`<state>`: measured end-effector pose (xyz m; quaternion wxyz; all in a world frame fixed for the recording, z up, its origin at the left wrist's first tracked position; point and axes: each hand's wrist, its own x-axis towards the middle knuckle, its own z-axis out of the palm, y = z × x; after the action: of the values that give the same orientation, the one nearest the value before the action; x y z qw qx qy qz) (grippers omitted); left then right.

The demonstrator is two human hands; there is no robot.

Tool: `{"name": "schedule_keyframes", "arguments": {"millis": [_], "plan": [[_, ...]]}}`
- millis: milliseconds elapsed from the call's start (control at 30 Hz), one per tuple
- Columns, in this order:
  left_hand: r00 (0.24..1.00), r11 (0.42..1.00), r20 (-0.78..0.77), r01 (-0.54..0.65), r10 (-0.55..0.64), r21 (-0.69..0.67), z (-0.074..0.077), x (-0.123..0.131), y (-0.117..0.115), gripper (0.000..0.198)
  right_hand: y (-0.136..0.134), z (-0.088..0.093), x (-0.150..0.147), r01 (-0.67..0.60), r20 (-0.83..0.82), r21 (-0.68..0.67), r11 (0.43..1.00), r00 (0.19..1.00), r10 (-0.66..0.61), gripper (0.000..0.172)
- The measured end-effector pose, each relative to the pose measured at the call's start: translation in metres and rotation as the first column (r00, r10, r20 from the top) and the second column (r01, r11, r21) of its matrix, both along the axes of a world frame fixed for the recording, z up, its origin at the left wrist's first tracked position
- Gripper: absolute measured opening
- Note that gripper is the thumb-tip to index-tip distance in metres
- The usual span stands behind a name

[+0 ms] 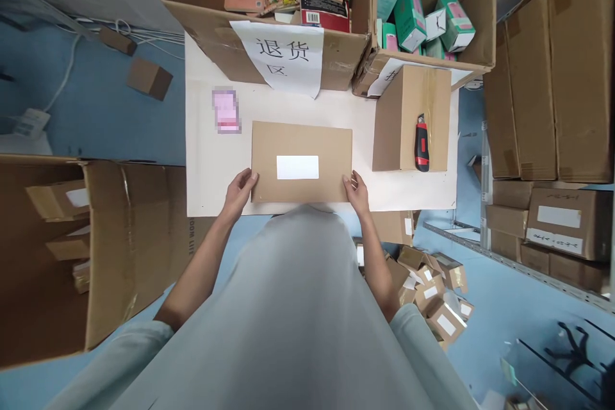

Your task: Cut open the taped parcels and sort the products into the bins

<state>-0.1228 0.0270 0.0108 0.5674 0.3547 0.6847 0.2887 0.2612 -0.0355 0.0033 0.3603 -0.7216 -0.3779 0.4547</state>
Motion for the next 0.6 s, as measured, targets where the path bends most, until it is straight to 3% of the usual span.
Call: {"name": "schedule_keyframes", "arguments": {"millis": [167,333,467,533,600], "plan": [[0.999,0.999,-0.015,0.032,-0.032,0.041,0.020,0.007,-0.005,0.076,-0.011,-0.007,0.012,0.081,-0.095,-0.036,0.996,0.992,-0.084,0.095],[0.987,0.953,-0.037,0.162,-0.158,0.257,0.073,0.034,-0.017,0.078,-0.020,-0.002,0.043,0.102,-0.044,-0.009,0.995,0.994,-0.103,0.076],[0.955,0.882,-0.117,0.298,-0.274,0.364,0.112,0.064,-0.028,0.068,-0.026,0.001,0.065,0.101,0.003,-0.024,0.995,0.995,-0.101,0.074],[0.941,0.864,-0.177,0.334,-0.287,0.376,0.120,0.073,-0.030,0.065,-0.026,0.003,0.069,0.094,0.000,-0.035,0.995,0.996,-0.095,0.075],[0.933,0.862,-0.233,0.346,-0.275,0.369,0.118,0.074,-0.030,0.065,-0.025,0.004,0.068,0.096,-0.006,-0.046,0.994,0.995,-0.096,0.075]]}}
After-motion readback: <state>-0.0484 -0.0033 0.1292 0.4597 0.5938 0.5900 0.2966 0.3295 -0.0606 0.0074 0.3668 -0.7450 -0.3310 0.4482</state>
